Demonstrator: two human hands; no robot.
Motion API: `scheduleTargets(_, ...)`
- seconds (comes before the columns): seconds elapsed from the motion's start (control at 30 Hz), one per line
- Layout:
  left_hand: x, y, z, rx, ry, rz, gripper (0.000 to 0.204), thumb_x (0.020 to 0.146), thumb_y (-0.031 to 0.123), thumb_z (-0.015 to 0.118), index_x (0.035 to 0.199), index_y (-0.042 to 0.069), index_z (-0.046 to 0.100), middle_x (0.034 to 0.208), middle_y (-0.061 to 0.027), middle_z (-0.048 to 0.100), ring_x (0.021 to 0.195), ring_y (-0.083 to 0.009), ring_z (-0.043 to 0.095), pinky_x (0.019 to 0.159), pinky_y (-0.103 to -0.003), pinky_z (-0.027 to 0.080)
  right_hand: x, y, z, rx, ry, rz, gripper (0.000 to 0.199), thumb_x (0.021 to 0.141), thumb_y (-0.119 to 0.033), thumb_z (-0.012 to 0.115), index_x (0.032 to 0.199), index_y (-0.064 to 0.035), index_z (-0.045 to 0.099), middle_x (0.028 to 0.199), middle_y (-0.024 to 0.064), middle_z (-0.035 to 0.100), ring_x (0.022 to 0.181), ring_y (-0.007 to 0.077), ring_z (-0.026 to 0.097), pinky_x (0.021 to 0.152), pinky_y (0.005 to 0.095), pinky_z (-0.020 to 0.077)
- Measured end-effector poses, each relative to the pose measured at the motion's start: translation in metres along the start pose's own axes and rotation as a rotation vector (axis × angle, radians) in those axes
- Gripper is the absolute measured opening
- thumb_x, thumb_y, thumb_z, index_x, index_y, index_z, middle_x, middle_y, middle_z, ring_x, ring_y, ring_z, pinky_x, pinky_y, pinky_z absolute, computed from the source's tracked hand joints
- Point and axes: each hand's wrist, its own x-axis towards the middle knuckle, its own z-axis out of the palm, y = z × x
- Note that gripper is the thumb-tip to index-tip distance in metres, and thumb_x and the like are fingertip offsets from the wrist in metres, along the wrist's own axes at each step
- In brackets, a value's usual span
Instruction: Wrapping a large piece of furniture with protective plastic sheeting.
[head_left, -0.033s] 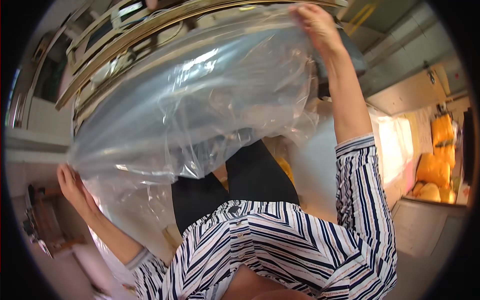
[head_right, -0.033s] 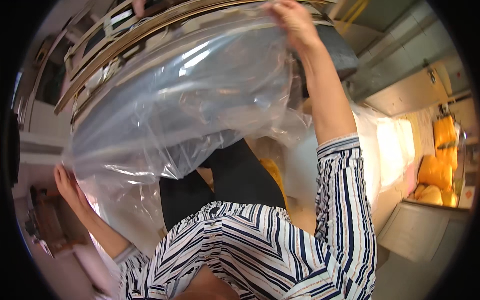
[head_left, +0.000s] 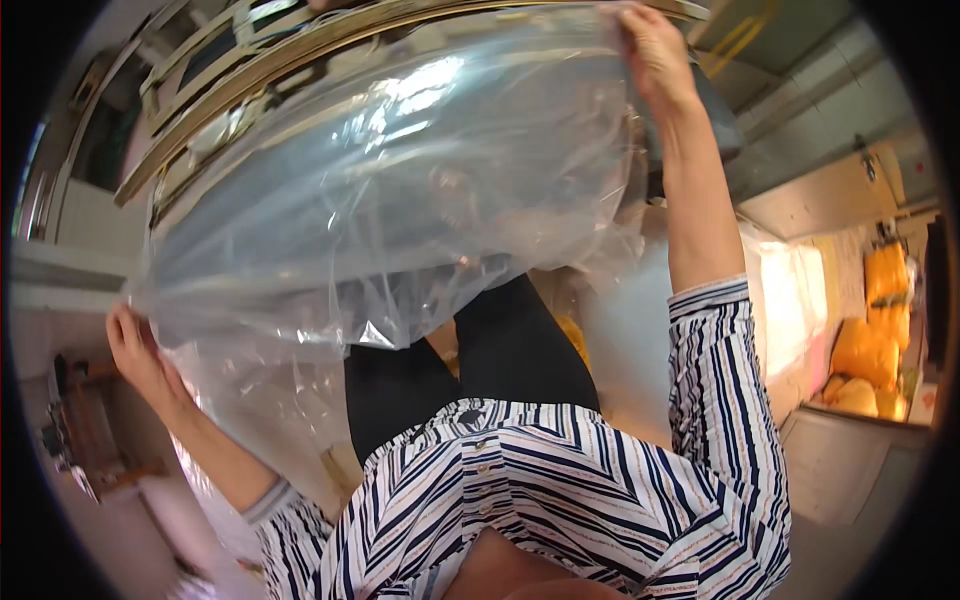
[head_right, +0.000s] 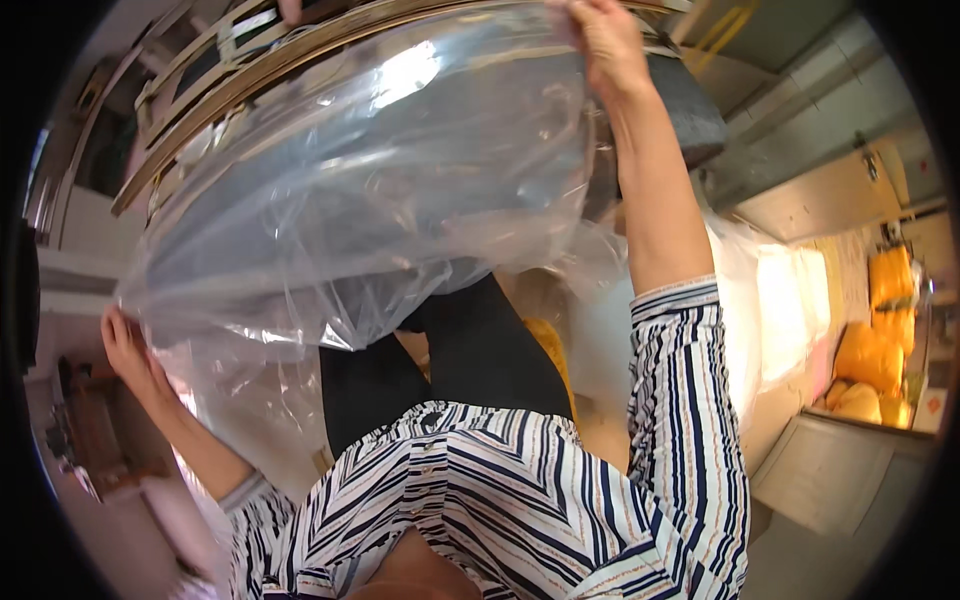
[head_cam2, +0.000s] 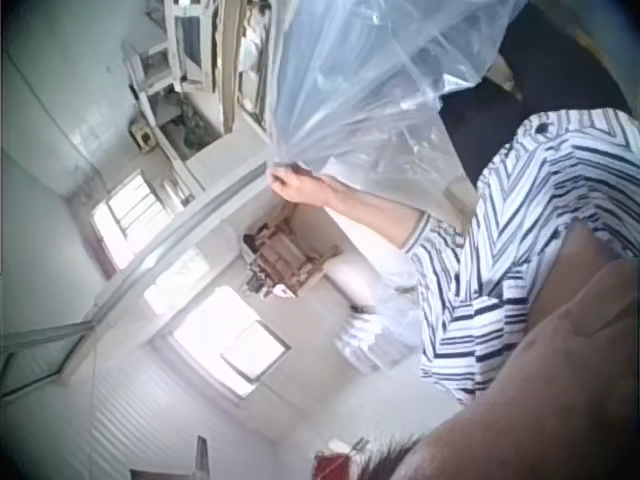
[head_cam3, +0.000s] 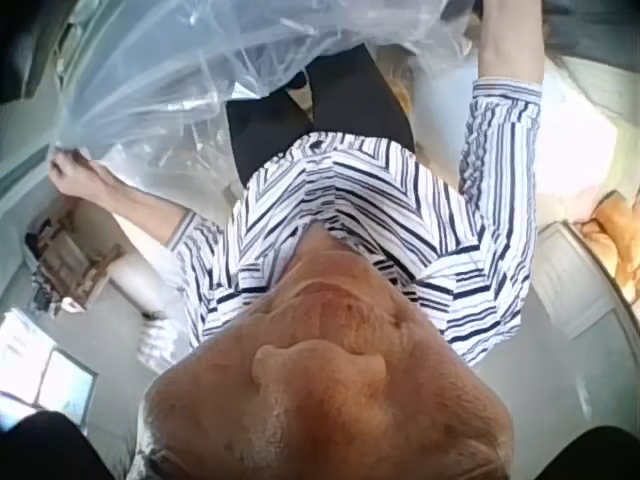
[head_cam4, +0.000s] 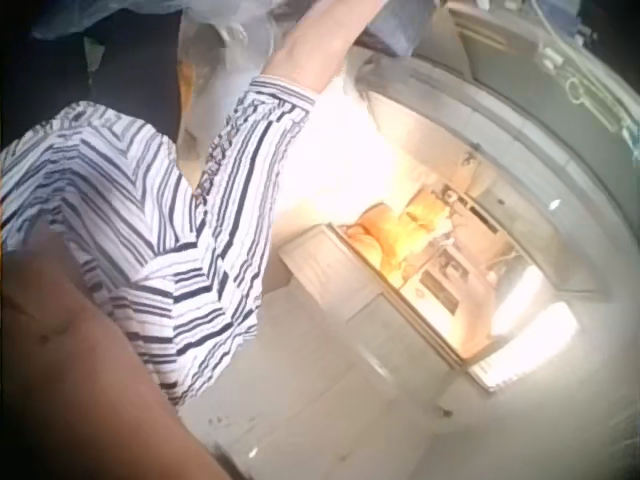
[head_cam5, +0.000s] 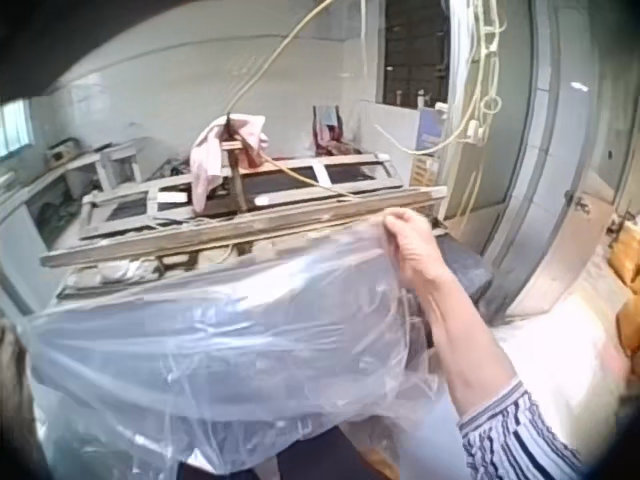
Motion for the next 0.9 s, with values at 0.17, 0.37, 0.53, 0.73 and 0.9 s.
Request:
scheduleTargets(0.17, 0.061, -0.080, 0.062, 0.348, -0.034, 0.160, 0.024, 0.085, 0.023, 0.063, 0.098, 0.003, 0.066, 0.090, 0.0002, 0.062, 0.081, -0.0094, 0.054, 0.075, -0.023, 0.043, 0.001, 0.085, 0.012, -0.842, 0.397, -0.392, 0.014, 0.081, -0.015, 0.056, 0.091, -0.0069, 0.059, 0.079, 0.0075, 0.065, 0.073, 0.0201, 0.061, 0.070, 0.0328, 0.0473)
scheduleTargets(0.37, 0.086, -0.109, 0.089, 0.316, -0.018, 0.131, 0.025, 0.079, 0.021, 0.070, 0.094, 0.001, 0.069, 0.088, -0.0032, 0.066, 0.082, -0.0094, 0.056, 0.078, -0.022, 0.042, 0.003, 0.081, 0.009, -0.783, 0.365, -0.275, 0.015, 0.078, -0.020, 0.063, 0.085, -0.0066, 0.064, 0.083, 0.0100, 0.065, 0.080, 0.0225, 0.062, 0.074, 0.0335, 0.0465)
scheduleTargets(0.53, 0.101, -0.106, 0.101, 0.271, -0.022, 0.104, 0.023, 0.078, 0.020, 0.071, 0.092, 0.002, 0.070, 0.089, -0.0027, 0.067, 0.083, -0.0094, 0.057, 0.078, -0.021, 0.042, 0.014, 0.074, 0.012, -0.923, 0.372, -0.209, 0.020, 0.077, -0.025, 0.061, 0.084, -0.0070, 0.066, 0.083, 0.0101, 0.065, 0.080, 0.0248, 0.061, 0.075, 0.0350, 0.0462)
scheduleTargets(0.73, 0.093, -0.095, 0.104, 0.488, 0.079, 0.157, 0.030, 0.070, 0.027, 0.076, 0.082, 0.002, 0.064, 0.073, 0.0010, 0.057, 0.068, -0.0085, 0.049, 0.068, -0.021, 0.041, 0.010, 0.063, 0.010, -0.964, 0.385, -0.127, 0.029, 0.074, -0.030, 0.060, 0.090, -0.0061, 0.059, 0.091, 0.0120, 0.059, 0.086, 0.0292, 0.058, 0.078, 0.0385, 0.0445)
scheduleTargets(0.9, 0.098, -0.099, 0.102, 0.597, 0.120, 0.249, 0.034, 0.069, 0.031, 0.076, 0.075, 0.003, 0.057, 0.069, 0.0004, 0.050, 0.063, -0.0108, 0.044, 0.060, -0.024, 0.039, 0.008, 0.060, 0.008, -1.018, 0.444, -0.124, 0.044, 0.071, -0.032, 0.061, 0.100, -0.0036, 0.046, 0.105, 0.0176, 0.049, 0.095, 0.0355, 0.052, 0.084, 0.0425, 0.0411)
